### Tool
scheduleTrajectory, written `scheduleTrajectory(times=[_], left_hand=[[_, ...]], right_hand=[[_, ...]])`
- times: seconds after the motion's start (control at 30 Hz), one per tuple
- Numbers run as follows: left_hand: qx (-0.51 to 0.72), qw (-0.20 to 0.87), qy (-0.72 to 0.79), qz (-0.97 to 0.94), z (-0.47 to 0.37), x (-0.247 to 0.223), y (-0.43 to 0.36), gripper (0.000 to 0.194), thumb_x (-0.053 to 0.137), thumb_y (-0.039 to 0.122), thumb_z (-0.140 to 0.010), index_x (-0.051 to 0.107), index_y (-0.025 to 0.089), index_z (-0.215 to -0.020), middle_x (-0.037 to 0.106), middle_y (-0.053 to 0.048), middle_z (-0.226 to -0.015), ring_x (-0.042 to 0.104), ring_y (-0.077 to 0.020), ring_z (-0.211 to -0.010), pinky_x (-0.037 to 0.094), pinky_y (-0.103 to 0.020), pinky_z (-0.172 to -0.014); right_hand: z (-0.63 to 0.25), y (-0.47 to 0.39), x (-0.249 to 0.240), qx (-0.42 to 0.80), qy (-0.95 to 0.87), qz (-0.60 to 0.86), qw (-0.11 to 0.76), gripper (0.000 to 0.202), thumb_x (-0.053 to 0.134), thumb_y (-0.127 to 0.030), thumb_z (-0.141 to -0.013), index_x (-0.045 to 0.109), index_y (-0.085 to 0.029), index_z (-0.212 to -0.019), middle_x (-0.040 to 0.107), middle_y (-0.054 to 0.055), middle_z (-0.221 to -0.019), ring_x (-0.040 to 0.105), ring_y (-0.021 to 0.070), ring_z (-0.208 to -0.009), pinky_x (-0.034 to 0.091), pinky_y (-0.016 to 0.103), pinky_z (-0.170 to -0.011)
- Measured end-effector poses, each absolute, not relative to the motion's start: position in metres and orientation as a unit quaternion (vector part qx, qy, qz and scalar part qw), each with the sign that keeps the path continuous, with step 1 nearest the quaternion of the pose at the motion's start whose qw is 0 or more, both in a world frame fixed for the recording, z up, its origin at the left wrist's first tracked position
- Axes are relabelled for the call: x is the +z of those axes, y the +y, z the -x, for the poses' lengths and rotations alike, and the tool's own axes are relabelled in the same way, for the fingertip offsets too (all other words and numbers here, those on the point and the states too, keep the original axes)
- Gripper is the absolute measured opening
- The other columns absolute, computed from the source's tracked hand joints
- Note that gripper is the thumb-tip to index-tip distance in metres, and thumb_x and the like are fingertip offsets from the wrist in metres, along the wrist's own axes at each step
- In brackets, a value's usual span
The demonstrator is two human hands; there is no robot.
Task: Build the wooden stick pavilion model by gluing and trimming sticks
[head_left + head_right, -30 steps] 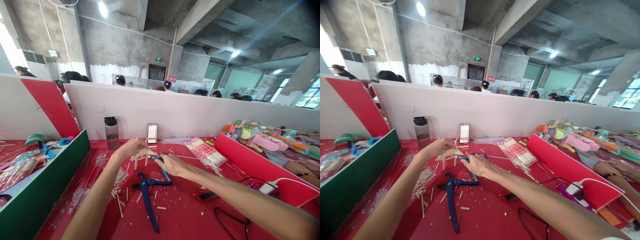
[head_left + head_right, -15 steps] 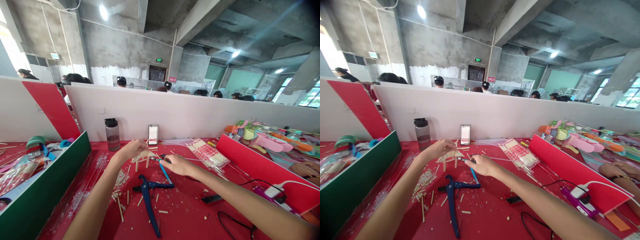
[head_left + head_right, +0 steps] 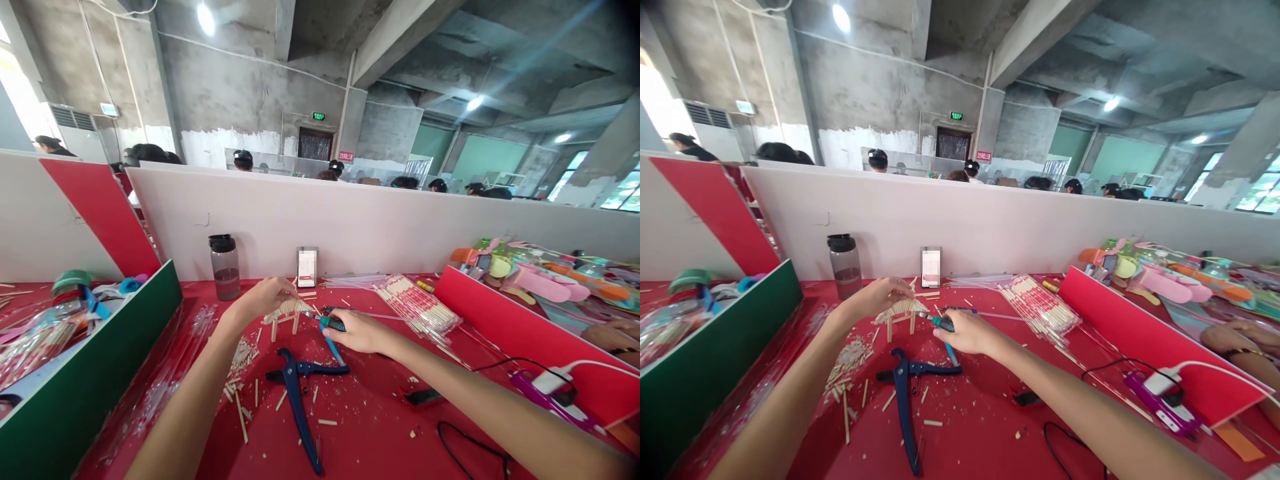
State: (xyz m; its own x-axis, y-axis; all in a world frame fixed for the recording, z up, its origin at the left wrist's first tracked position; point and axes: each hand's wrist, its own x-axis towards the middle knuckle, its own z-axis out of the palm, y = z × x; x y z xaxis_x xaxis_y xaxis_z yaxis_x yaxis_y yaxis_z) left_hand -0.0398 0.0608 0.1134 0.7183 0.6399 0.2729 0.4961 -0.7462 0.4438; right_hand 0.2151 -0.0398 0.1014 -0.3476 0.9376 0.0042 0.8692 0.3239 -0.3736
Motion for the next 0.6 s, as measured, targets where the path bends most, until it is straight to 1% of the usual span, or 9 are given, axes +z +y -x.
scheduleTrajectory(times=[0.2, 0.4, 0.6], left_hand=[[0.203, 0.176, 0.321, -0.908, 0.039, 0.116, 0.058, 0.034, 0.051, 0.004, -0.083, 0.078, 0.019, -0.097, 0.078, -0.005, -0.104, 0.071, -0.0165, -0.091, 0.049, -0.021, -0.079], [0.203, 0.162, 0.324, -0.91, 0.04, 0.114, 0.06, 0.033, 0.052, 0.005, -0.082, 0.078, 0.02, -0.097, 0.078, -0.005, -0.104, 0.07, -0.0166, -0.089, 0.049, -0.021, -0.079], [0.199, 0.163, 0.314, -0.914, 0.04, 0.111, 0.064, 0.032, 0.052, 0.007, -0.086, 0.078, 0.021, -0.099, 0.078, -0.005, -0.103, 0.07, -0.0166, -0.092, 0.048, -0.022, -0.083]], right_hand=[[-0.209, -0.042, 0.107, 0.129, -0.806, 0.57, 0.091, 0.034, 0.056, -0.045, -0.092, 0.068, -0.016, -0.107, 0.074, 0.016, -0.107, 0.069, 0.0313, -0.096, 0.046, 0.034, -0.077], [-0.204, -0.043, 0.105, 0.125, -0.808, 0.57, 0.082, 0.035, 0.051, -0.044, -0.096, 0.068, -0.017, -0.107, 0.075, 0.015, -0.11, 0.07, 0.0313, -0.101, 0.048, 0.034, -0.081], [-0.203, -0.042, 0.105, 0.107, -0.813, 0.567, 0.084, 0.038, 0.052, -0.046, -0.095, 0.068, -0.016, -0.113, 0.073, 0.016, -0.116, 0.068, 0.0319, -0.107, 0.048, 0.034, -0.085]])
